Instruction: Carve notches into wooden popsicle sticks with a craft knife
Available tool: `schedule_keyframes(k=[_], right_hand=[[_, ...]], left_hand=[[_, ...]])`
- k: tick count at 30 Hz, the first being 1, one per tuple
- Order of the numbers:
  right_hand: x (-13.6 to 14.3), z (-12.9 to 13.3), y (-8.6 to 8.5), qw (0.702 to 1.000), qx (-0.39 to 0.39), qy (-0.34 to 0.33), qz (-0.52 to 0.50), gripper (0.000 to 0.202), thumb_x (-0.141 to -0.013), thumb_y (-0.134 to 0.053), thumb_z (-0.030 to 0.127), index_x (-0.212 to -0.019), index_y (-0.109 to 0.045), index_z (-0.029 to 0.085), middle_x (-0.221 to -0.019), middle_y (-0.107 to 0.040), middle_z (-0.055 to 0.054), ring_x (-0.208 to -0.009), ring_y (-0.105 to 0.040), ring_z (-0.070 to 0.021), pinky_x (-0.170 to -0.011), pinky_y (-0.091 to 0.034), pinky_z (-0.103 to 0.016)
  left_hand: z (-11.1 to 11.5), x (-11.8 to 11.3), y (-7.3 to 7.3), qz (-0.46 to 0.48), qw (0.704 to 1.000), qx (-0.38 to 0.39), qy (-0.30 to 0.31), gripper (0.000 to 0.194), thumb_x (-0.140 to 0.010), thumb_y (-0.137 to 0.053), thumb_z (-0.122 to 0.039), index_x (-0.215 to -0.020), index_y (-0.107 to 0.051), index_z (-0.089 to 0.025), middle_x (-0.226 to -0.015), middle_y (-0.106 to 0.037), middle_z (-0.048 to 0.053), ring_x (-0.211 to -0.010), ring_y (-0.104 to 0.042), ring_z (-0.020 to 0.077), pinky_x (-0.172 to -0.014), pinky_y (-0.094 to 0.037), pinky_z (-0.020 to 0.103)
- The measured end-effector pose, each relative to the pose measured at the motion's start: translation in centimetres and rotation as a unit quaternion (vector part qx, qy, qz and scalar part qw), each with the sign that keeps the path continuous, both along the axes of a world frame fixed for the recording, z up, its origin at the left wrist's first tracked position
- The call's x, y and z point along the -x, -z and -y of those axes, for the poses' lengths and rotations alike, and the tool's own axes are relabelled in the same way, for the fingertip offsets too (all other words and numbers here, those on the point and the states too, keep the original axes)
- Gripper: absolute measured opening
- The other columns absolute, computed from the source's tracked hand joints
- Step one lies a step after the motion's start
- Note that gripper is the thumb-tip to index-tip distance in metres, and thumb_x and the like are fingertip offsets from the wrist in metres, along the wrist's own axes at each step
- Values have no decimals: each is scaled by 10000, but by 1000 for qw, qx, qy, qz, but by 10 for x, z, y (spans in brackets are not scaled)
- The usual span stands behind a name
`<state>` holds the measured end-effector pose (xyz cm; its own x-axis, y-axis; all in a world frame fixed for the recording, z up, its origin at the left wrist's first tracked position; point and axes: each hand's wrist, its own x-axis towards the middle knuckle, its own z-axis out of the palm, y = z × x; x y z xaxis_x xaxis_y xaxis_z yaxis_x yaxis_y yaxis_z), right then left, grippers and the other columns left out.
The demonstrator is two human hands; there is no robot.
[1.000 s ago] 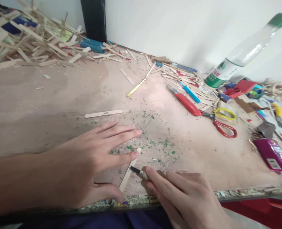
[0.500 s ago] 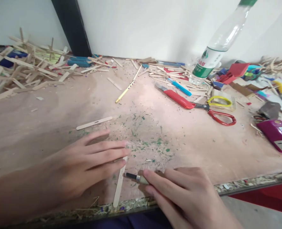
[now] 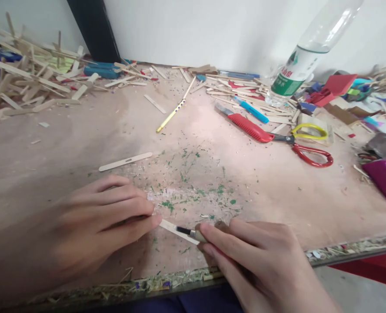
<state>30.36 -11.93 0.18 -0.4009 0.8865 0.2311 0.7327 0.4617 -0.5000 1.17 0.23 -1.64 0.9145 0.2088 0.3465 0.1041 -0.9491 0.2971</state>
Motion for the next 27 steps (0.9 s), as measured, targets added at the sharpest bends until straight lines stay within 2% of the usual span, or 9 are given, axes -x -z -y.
schedule_keyframes(k=[4,10,15,19,23,27], right_hand=[[-4,-2,-1,999,-13,-20,26,224,-1183,-579,180,-1332,-742,218,-742,-710,42,-514,-629,-75,-490,-456,-210],[-13,-8,-6,994,12,-82,71,322,-1180,-543,179,-1468,-685,207,-875,-776,-6,-614,-706,-130,-526,-469,-277],[-7,-8,-4,997,52,-51,1,405,-1135,-600,155,-1505,-746,230,-815,-788,-13,-558,-687,-133,-524,-486,-247],[-1,-4,2,998,52,-31,-35,348,-1164,-596,177,-1469,-750,249,-771,-744,26,-530,-663,-107,-510,-469,-230],[-3,-2,6,998,39,-43,-15,305,-1184,-588,184,-1457,-710,245,-766,-678,52,-533,-616,-91,-505,-425,-240],[-8,-3,7,996,8,-72,47,292,-1186,-578,170,-1457,-681,206,-863,-722,7,-601,-648,-125,-531,-443,-284]], left_hand=[[0,-2,1,2,1000,-9,-1,381,-1210,-422,-102,-1083,-780,-125,-968,-715,55,-932,-651,232,-929,-492,432],[4,-3,0,12,1000,-10,3,316,-1173,-475,-81,-1061,-769,-104,-940,-682,69,-893,-612,239,-858,-498,412],[6,-3,2,5,1000,3,1,258,-1123,-534,-47,-967,-726,-120,-933,-667,69,-888,-593,237,-842,-492,416],[5,-3,9,6,1000,8,-5,231,-1150,-555,-95,-985,-708,-147,-957,-664,54,-910,-582,231,-847,-493,427],[4,-2,12,0,1000,9,-6,225,-1158,-558,-107,-992,-701,-156,-959,-656,42,-912,-581,225,-850,-489,424],[4,-3,10,11,1000,8,-7,233,-1152,-561,-103,-992,-723,-153,-936,-653,41,-904,-581,230,-846,-483,424]])
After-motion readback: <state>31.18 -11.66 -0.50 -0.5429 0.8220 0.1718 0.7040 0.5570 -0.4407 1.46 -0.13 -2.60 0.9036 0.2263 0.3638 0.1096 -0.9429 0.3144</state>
